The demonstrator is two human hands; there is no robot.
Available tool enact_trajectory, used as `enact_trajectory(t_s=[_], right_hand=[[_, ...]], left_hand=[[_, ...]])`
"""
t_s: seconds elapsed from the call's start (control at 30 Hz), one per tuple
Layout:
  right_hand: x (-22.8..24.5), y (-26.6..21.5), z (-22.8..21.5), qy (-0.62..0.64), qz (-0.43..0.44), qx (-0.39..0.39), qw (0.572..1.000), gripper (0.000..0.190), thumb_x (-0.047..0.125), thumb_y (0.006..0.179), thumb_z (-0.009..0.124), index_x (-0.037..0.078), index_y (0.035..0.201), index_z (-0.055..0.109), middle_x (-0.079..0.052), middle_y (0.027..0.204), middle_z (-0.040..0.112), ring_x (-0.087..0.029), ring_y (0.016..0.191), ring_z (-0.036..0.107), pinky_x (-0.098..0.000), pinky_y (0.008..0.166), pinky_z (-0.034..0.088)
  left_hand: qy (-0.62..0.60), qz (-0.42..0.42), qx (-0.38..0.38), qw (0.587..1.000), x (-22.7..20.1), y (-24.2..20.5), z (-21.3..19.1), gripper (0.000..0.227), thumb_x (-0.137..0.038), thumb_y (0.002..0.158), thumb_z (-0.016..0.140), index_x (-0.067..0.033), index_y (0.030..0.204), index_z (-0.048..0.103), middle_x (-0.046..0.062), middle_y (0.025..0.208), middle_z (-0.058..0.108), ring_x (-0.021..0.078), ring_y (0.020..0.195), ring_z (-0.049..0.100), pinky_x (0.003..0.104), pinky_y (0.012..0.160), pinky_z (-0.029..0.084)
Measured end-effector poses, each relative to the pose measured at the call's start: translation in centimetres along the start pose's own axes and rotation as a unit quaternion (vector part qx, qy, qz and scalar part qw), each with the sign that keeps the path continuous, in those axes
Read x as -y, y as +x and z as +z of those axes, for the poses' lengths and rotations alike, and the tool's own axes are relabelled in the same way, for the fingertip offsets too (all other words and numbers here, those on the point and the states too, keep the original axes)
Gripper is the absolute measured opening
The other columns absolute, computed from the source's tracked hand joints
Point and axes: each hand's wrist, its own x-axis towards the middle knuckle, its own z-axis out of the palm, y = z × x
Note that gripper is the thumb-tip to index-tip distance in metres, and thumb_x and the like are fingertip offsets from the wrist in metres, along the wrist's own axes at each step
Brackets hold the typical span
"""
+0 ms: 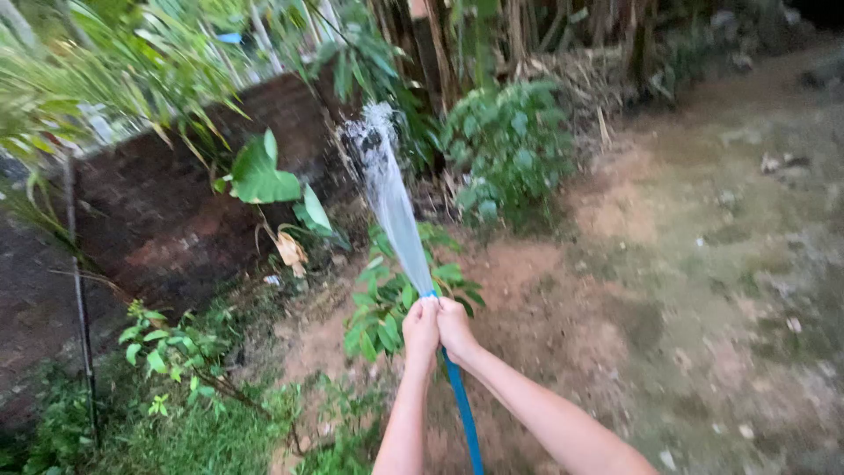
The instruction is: Watering various plants and trees in a backyard garden using a hose.
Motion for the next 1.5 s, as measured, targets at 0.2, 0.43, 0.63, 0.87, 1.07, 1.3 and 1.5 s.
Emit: enact_trajectory(t_s=[0.2,0.43,0.63,0.87,1.07,1.3,1.5], right_hand=[[3.9,1.5,2.6,0.001,0.006,0.019,1.000,0.022,0.014,0.098,0.057,0.005,0.083,0.069,0.000,0.072,0.065,-0.007,0.061,0.057,-0.0263,0.053,0.044],[7.0,0.8,5.3,0.007,0.017,0.054,0.998,0.025,0.020,0.102,0.053,0.008,0.085,0.067,0.001,0.065,0.058,-0.008,0.048,0.047,-0.0270,0.041,0.035],[7.3,-0.4,6.9,-0.020,0.012,0.046,0.999,0.024,0.020,0.101,0.057,0.006,0.085,0.068,0.001,0.065,0.059,-0.007,0.048,0.048,-0.0271,0.041,0.034],[6.2,-1.8,7.6,-0.022,0.035,0.055,0.998,0.025,0.020,0.099,0.057,0.007,0.081,0.066,0.001,0.063,0.057,-0.008,0.046,0.046,-0.0273,0.040,0.032],[3.9,-2.0,7.5,-0.041,0.051,0.061,0.996,0.024,0.020,0.099,0.057,0.007,0.080,0.066,0.000,0.064,0.059,-0.009,0.048,0.048,-0.0278,0.041,0.034],[0.9,-2.8,6.7,-0.033,0.068,0.064,0.995,0.026,0.018,0.101,0.054,0.006,0.081,0.067,-0.001,0.067,0.061,-0.010,0.052,0.052,-0.0281,0.044,0.038],[0.3,-2.4,6.2,0.015,0.042,0.086,0.995,0.024,0.015,0.101,0.054,0.003,0.084,0.067,-0.001,0.072,0.064,-0.008,0.060,0.056,-0.0269,0.051,0.044]], left_hand=[[0.006,0.049,-0.014,0.999,-5.6,0.0,0.8,0.025,-0.026,0.100,0.060,-0.0059,0.090,0.071,-0.005,0.077,0.061,0.0040,0.068,0.050,0.024,0.059,0.042],[0.011,0.020,-0.031,0.999,-9.9,-0.3,0.2,0.024,-0.029,0.099,0.058,-0.0087,0.089,0.067,-0.005,0.070,0.054,0.0057,0.060,0.046,0.026,0.050,0.036],[0.003,0.046,-0.030,0.998,-8.6,0.2,-1.7,0.024,-0.028,0.100,0.059,-0.0084,0.090,0.068,-0.006,0.071,0.055,0.0041,0.062,0.046,0.025,0.052,0.037],[0.009,0.019,-0.051,0.998,-9.8,-2.0,-2.9,0.026,-0.029,0.099,0.059,-0.0081,0.087,0.069,-0.005,0.067,0.051,0.0063,0.056,0.042,0.027,0.047,0.033],[-0.004,-0.006,-0.064,0.998,-6.7,-1.6,-4.5,0.026,-0.030,0.098,0.060,-0.0086,0.086,0.068,-0.004,0.064,0.051,0.0077,0.052,0.041,0.028,0.045,0.032],[-0.002,-0.006,-0.080,0.997,-4.1,-2.2,-5.7,0.028,-0.029,0.099,0.059,-0.0061,0.085,0.067,-0.002,0.068,0.055,0.0083,0.058,0.046,0.029,0.049,0.036],[-0.049,0.015,-0.068,0.996,-2.8,-1.7,-5.7,0.025,-0.029,0.099,0.062,-0.0069,0.088,0.069,-0.004,0.072,0.058,0.0048,0.062,0.048,0.026,0.053,0.040]])
